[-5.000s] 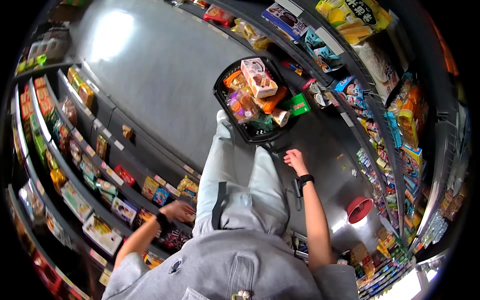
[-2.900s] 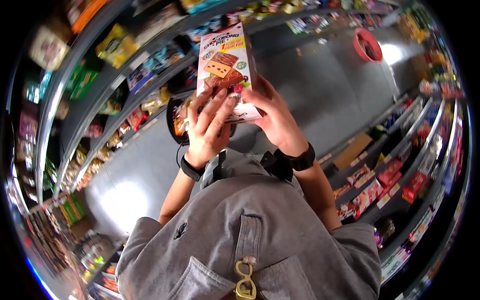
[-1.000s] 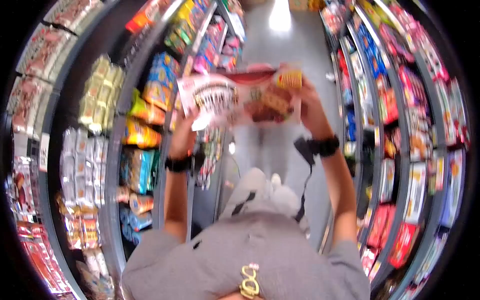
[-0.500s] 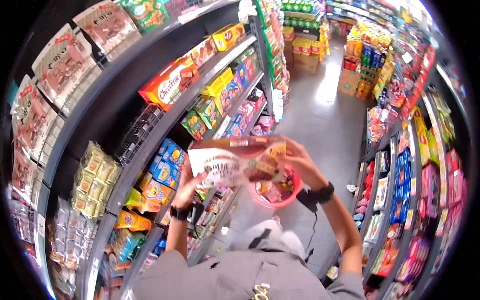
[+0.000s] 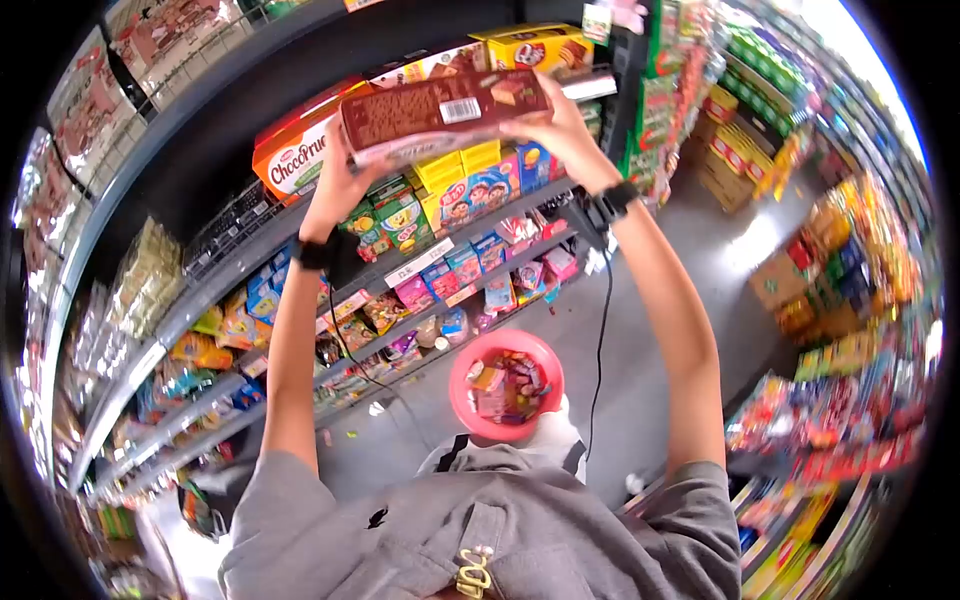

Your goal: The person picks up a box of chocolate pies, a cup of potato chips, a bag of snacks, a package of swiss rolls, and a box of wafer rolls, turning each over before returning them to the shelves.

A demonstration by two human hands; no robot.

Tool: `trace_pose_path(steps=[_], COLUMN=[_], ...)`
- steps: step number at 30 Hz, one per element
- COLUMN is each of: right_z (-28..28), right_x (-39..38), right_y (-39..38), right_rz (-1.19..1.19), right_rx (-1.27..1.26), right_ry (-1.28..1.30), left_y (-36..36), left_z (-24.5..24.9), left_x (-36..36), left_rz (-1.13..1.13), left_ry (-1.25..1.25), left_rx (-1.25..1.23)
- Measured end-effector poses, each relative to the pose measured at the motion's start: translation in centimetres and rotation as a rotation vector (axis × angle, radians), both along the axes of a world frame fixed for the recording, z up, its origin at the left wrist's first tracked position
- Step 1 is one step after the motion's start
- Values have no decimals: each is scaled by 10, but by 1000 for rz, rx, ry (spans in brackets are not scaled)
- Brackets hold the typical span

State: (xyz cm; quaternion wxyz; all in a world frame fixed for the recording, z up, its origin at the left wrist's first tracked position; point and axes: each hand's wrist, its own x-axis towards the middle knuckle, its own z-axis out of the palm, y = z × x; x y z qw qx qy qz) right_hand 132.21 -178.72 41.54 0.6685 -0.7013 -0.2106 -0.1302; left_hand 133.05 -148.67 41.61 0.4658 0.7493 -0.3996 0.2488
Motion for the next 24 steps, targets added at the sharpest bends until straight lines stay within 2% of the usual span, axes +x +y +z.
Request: trace_pose_path(steps=[1, 3, 4, 6, 7, 9, 11, 13, 15, 17, 18, 19, 20, 22, 24], right_z=[4, 10, 26, 27, 34, 52, 51, 51, 48, 49, 47, 37, 25, 32, 28], right_x=[29, 93, 99, 160, 173, 181, 206, 206, 208, 208, 210, 218, 235, 219, 207], right_y=[-10, -24, -20, -29, -30, -36, -42, -42, -39, -36, -29, -24, -16, -10, -3], right_rz=[-57, -81, -71, -175, -222, -109, -88, -59, -204, -92, -166, -239, -335, -273, -224], right_rx=[-51, -156, -189, -331, -386, -371, -418, -399, -489, -488, -536, -584, -582, -641, -766], right_ry=[-53, -208, -187, -341, -380, -276, -284, -269, -260, -142, -232, -324, -392, -340, -296], left_y=[-9, -20, -28, -48, -52, -59, -66, -72, -72, -69, -70, -70, -69, -71, -76], left_z=[3, 15, 25, 42, 42, 41, 39, 36, 28, 23, 25, 21, 16, 13, 16], left_x=[21, 55, 56, 61, 72, 84, 81, 84, 89, 96, 97, 104, 110, 112, 112], left_rz=[61, 407, 442, 524, 554, 499, 629, 735, 746, 851, 873, 880, 980, 1173, 1184], left_ry=[30, -49, -50, 149, 147, 41, 99, -18, -34, -4, 110, 104, 30, -152, -126], left_rx=[-44, 52, 53, -90, -88, -133, -74, -20, -16, 265, 292, 294, 396, 643, 719])
